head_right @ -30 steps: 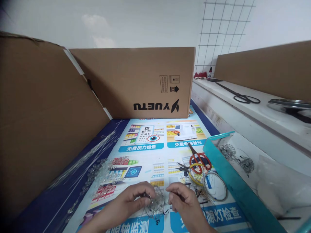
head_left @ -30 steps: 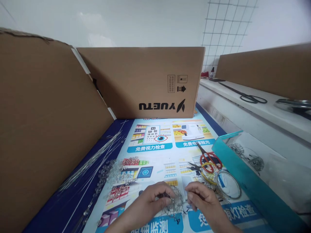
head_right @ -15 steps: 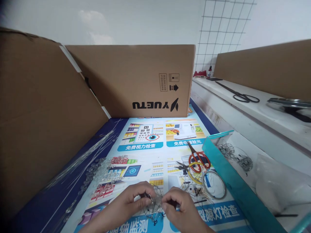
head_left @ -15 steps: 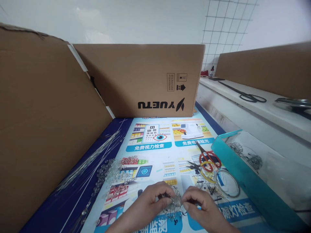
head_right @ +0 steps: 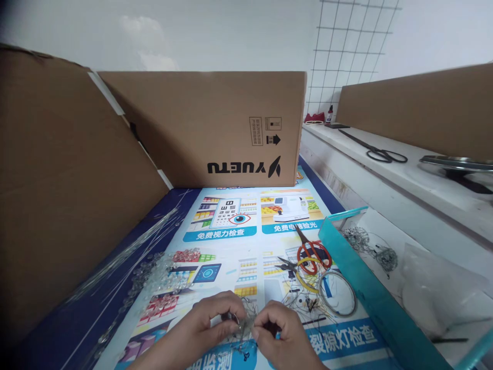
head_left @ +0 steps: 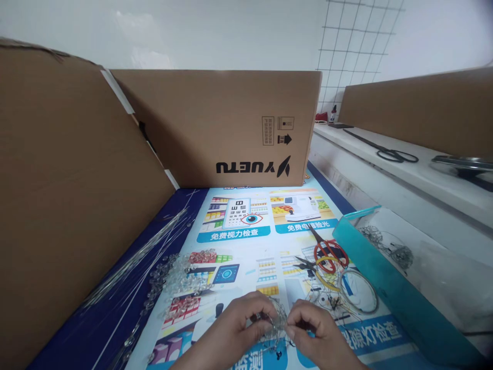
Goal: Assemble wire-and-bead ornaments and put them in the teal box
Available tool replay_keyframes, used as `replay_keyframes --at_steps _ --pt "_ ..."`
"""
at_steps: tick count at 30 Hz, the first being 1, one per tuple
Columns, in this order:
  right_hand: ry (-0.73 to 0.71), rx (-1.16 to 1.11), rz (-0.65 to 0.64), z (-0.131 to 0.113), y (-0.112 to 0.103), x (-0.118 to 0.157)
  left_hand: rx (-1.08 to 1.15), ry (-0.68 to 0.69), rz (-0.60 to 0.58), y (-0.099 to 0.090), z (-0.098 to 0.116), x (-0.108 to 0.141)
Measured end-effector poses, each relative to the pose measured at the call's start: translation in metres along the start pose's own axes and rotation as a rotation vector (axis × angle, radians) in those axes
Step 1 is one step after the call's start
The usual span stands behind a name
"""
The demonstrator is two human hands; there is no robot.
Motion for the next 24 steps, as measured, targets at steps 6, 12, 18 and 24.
replay_keyframes --at_steps 6,12,18,24 --pt "0.05 -0.048 -0.022 0.004 0.001 -0.001 -0.024 -0.003 -0.023 0.0 0.001 0.0" --pt "0.059 -0.056 -0.02 0.009 0.001 0.0 -0.036 -0.006 -0.022 0.001 -0.001 0.002" --pt "0.01 -0.024 0.0 0.005 0.001 0.0 -0.054 -0.023 -0.012 0.001 -0.001 0.001" --pt "-0.011 -0.017 0.025 -0.003 0.0 0.0 -0.051 -0.115 -0.041 0.003 0.003 0.001"
Point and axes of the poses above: each hand's wrist, its own x-axis away from the middle knuckle, its own y-axis out of the palm, z = x × y, the point moved 6 cm from there along -x, towards the middle knuckle, and after that the axes turned 2 degrees about z, right-handed, at the moved point
